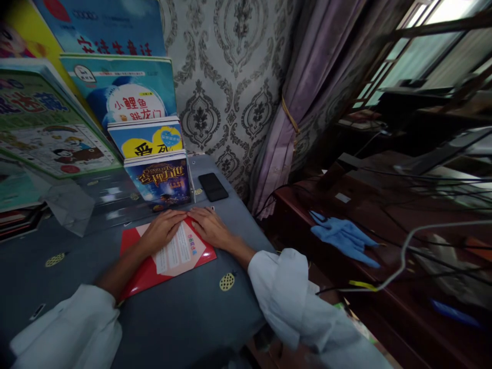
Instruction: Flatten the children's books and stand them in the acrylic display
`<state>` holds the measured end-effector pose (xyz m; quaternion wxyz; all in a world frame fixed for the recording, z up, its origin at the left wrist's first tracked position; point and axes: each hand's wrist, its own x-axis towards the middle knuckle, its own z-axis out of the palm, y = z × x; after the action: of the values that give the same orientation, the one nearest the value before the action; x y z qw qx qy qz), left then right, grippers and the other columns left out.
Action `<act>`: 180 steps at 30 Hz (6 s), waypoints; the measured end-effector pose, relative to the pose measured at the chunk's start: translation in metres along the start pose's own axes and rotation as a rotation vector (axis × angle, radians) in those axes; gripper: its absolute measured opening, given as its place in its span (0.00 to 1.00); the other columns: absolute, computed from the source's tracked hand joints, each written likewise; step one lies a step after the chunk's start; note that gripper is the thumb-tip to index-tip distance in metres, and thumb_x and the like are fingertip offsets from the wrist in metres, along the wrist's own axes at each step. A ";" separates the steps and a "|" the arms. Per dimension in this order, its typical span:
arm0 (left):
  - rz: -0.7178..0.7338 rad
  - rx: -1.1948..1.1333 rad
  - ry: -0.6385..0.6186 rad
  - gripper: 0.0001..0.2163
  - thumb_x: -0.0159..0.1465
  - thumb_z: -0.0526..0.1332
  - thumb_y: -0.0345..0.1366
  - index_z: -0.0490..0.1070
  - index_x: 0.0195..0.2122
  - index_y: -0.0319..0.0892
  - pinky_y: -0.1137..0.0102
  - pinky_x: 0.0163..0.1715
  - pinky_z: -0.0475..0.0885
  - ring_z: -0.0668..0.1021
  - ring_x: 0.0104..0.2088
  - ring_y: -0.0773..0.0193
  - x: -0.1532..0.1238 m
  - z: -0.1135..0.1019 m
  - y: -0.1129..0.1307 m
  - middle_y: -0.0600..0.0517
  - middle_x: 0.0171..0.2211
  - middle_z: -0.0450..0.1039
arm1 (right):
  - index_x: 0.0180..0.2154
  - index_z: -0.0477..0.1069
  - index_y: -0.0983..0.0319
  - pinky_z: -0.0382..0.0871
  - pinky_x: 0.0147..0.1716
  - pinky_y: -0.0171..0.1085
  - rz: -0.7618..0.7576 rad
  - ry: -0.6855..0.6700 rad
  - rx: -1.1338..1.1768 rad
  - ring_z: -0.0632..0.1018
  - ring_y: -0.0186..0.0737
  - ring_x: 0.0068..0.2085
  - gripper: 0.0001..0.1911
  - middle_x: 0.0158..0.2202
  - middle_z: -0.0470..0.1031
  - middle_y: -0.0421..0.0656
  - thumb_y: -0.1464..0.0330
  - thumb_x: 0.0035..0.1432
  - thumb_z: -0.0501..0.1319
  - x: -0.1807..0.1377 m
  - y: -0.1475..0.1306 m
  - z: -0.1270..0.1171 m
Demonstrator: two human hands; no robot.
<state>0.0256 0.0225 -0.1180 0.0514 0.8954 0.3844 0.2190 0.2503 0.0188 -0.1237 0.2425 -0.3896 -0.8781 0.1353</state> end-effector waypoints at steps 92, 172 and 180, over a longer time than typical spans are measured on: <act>0.175 0.115 -0.282 0.29 0.76 0.42 0.48 0.35 0.74 0.42 0.56 0.71 0.49 0.55 0.72 0.59 -0.106 -0.024 0.093 0.44 0.72 0.52 | 0.50 0.78 0.59 0.78 0.50 0.52 -0.140 0.210 -0.049 0.81 0.49 0.52 0.13 0.51 0.81 0.50 0.71 0.69 0.57 -0.109 -0.047 -0.023; -0.341 0.179 0.038 0.22 0.75 0.44 0.42 0.75 0.52 0.39 0.59 0.56 0.72 0.77 0.51 0.56 -0.120 -0.071 -0.018 0.45 0.51 0.76 | 0.66 0.62 0.60 0.70 0.62 0.55 -0.171 0.058 -0.138 0.70 0.50 0.65 0.24 0.63 0.70 0.52 0.71 0.71 0.53 -0.130 -0.077 -0.009; -0.290 0.222 0.116 0.19 0.74 0.48 0.41 0.73 0.54 0.38 0.54 0.54 0.73 0.77 0.52 0.50 -0.128 -0.057 -0.020 0.40 0.53 0.75 | 0.63 0.66 0.63 0.66 0.65 0.53 -0.180 -0.057 -0.069 0.71 0.48 0.64 0.21 0.62 0.72 0.53 0.68 0.71 0.53 -0.073 -0.104 0.000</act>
<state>-0.0905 -0.0593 -0.1169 -0.0390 0.8165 0.5336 0.2169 0.2280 -0.1042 -0.1023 0.2151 -0.3130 -0.9203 0.0936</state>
